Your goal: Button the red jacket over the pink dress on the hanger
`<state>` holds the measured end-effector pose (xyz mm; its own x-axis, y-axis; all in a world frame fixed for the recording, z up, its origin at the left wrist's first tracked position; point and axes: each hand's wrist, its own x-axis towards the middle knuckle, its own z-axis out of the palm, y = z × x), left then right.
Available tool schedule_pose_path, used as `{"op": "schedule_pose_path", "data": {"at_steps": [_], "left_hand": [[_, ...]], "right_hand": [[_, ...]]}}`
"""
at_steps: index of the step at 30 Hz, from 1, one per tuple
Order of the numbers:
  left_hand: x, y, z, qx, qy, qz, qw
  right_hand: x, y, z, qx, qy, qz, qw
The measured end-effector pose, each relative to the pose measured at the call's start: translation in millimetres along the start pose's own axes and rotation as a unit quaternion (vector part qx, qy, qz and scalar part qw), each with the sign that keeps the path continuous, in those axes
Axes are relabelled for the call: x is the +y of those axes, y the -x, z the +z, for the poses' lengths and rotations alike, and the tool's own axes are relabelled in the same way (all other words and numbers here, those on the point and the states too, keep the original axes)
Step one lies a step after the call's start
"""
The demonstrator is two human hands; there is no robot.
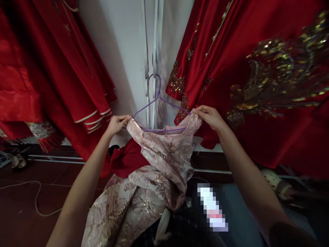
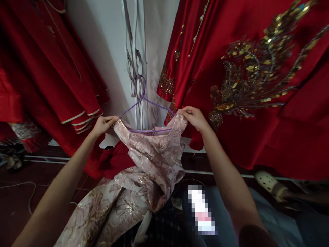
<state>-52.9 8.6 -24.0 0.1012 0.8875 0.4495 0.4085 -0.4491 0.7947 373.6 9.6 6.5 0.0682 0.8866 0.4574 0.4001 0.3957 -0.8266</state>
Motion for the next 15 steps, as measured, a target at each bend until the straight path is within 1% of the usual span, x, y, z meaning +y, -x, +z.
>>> {"op": "schedule_pose_path", "data": {"at_steps": [2, 4, 5, 7, 8, 9, 11, 12, 13, 14, 15], "left_hand": [[-14.1, 6.8, -5.2, 0.041, -0.021, 0.007, 0.999], [-28.3, 18.5, -8.9, 0.06, -0.044, -0.005, 0.997], [-34.3, 25.7, -10.1, 0.058, -0.057, -0.015, 0.997], [-41.0, 40.5, -10.9, 0.037, -0.104, -0.028, 0.993], [-40.5, 47.4, -10.4, 0.017, -0.138, -0.025, 0.99], [-37.0, 53.2, -9.0, -0.008, -0.177, -0.013, 0.984], [-20.8, 60.7, -2.9, -0.068, -0.247, 0.036, 0.966], [-9.0, 61.8, 2.3, -0.097, -0.27, 0.071, 0.955], [4.2, 61.0, 8.8, -0.115, -0.286, 0.109, 0.945], [17.7, 58.6, 16.8, -0.122, -0.29, 0.148, 0.937], [30.4, 54.8, 26.0, -0.127, -0.284, 0.186, 0.932]], "right_hand": [[16.2, 2.9, -4.5, 0.076, -0.007, 0.025, 0.997], [32.1, 11.6, -9.5, 0.13, 0.005, 0.04, 0.991], [38.9, 17.8, -11.5, 0.145, 0.017, 0.045, 0.988], [47.1, 32.7, -12.9, 0.138, 0.049, 0.059, 0.987], [47.3, 40.7, -12.0, 0.122, 0.061, 0.068, 0.988], [44.4, 48.6, -9.9, 0.09, 0.067, 0.072, 0.991], [28.5, 62.5, -2.4, -0.015, 0.068, 0.057, 0.996], [16.2, 67.9, 2.7, -0.095, 0.072, 0.027, 0.993], [2.0, 71.9, 8.6, -0.173, 0.09, -0.016, 0.981], [-12.9, 74.3, 15.0, -0.221, 0.106, -0.055, 0.968], [-27.3, 74.9, 21.7, -0.236, 0.12, -0.087, 0.96]]}}
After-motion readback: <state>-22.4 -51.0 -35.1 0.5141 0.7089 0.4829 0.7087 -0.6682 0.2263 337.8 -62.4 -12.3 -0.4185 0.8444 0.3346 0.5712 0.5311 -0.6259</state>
